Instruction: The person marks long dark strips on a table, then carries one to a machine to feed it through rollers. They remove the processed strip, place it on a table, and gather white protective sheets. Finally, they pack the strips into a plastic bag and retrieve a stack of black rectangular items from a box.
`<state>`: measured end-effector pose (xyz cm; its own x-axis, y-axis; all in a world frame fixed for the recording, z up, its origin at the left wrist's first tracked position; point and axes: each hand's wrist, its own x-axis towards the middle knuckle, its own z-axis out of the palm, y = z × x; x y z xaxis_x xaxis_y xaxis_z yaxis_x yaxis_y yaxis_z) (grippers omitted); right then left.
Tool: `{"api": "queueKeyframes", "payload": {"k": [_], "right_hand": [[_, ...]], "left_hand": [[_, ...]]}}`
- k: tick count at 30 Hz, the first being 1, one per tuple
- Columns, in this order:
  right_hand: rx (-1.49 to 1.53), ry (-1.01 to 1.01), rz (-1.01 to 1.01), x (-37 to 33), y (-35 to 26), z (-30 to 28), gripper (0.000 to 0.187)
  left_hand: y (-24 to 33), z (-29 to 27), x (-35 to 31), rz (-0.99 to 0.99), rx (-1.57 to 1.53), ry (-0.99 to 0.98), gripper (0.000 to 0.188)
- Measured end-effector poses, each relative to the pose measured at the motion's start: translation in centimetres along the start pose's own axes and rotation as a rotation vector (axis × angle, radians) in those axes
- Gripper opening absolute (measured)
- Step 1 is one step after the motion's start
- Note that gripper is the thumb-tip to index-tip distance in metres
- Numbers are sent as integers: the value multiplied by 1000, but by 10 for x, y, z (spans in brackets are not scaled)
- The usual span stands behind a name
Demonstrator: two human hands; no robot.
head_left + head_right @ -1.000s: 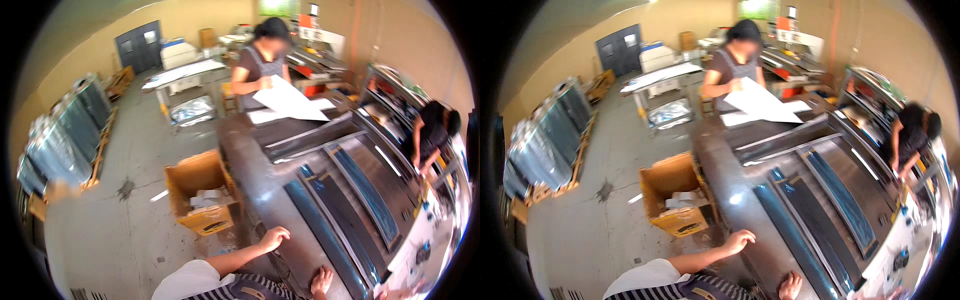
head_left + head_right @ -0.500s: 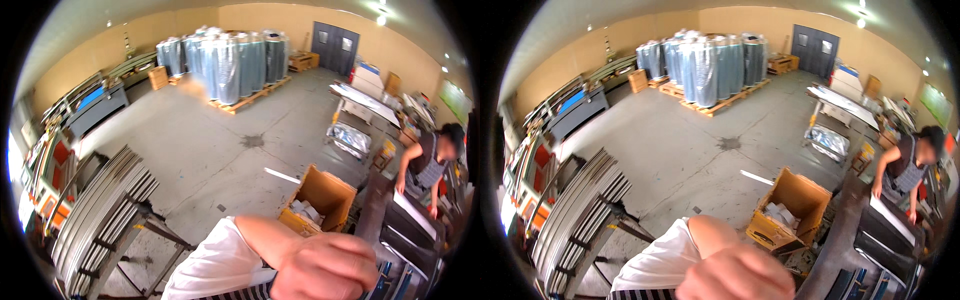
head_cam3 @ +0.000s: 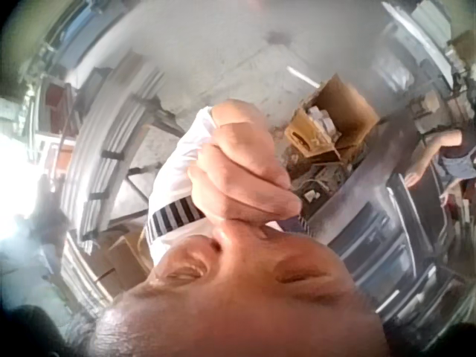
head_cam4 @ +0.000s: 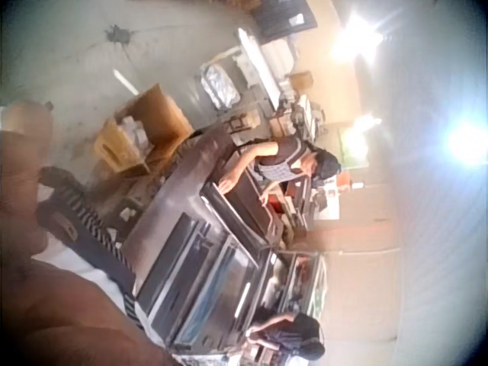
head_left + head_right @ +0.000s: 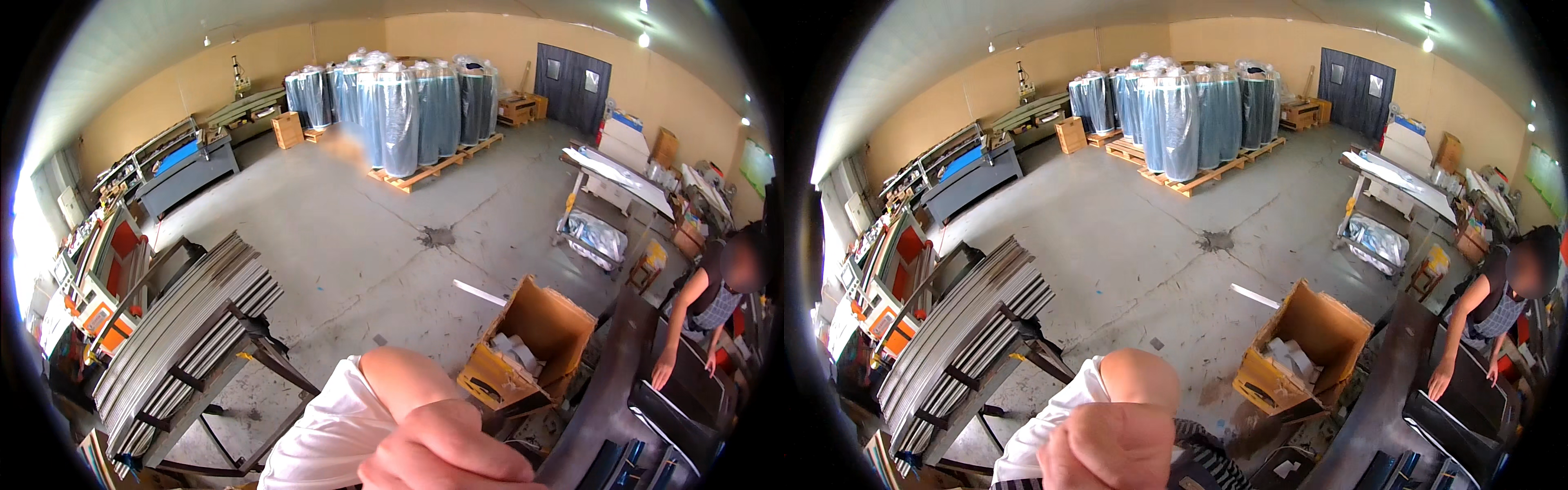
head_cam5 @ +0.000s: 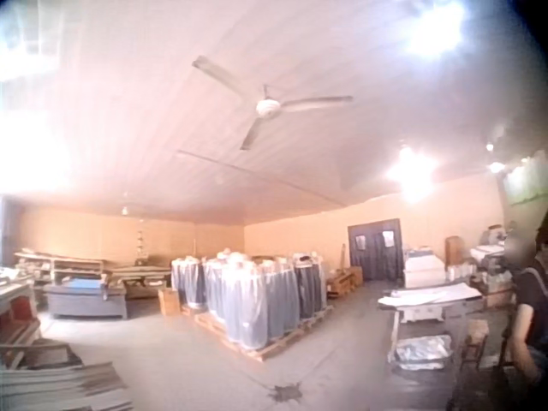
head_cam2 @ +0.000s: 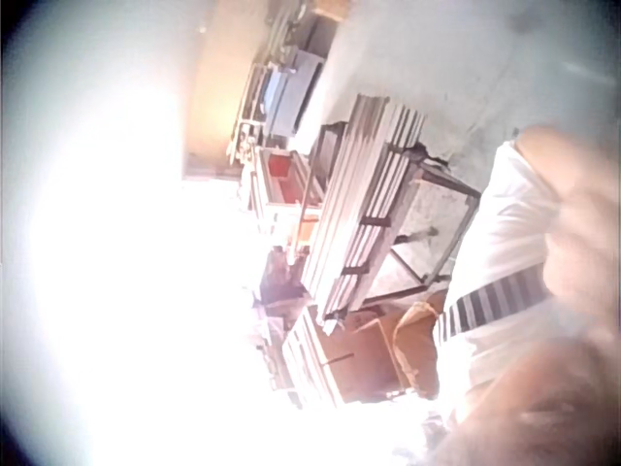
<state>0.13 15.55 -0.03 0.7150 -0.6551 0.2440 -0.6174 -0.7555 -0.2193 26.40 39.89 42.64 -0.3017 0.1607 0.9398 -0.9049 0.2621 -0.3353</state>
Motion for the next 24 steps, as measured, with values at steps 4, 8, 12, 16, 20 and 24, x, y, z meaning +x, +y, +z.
{"api": "queueKeyframes", "payload": {"k": [4,8,12,16,20,24], "right_hand": [[-18,14,48,-2,7,-2,38],[-19,48,83,-2,12,0,38],[-11,54,69,-4,15,1,38],[-12,41,58,-7,17,-1,38],[-21,36,65,-9,19,-3,38],[-41,28,83,-13,20,-5,38]], "left_hand": [[7,-3,10,-188,41,-116,13],[20,6,25,-366,145,-236,11],[7,18,12,-197,19,-155,14],[-18,20,-4,-120,-199,-206,22],[-14,38,-24,51,-237,-130,18],[-8,37,-22,66,-170,-74,17]]}}
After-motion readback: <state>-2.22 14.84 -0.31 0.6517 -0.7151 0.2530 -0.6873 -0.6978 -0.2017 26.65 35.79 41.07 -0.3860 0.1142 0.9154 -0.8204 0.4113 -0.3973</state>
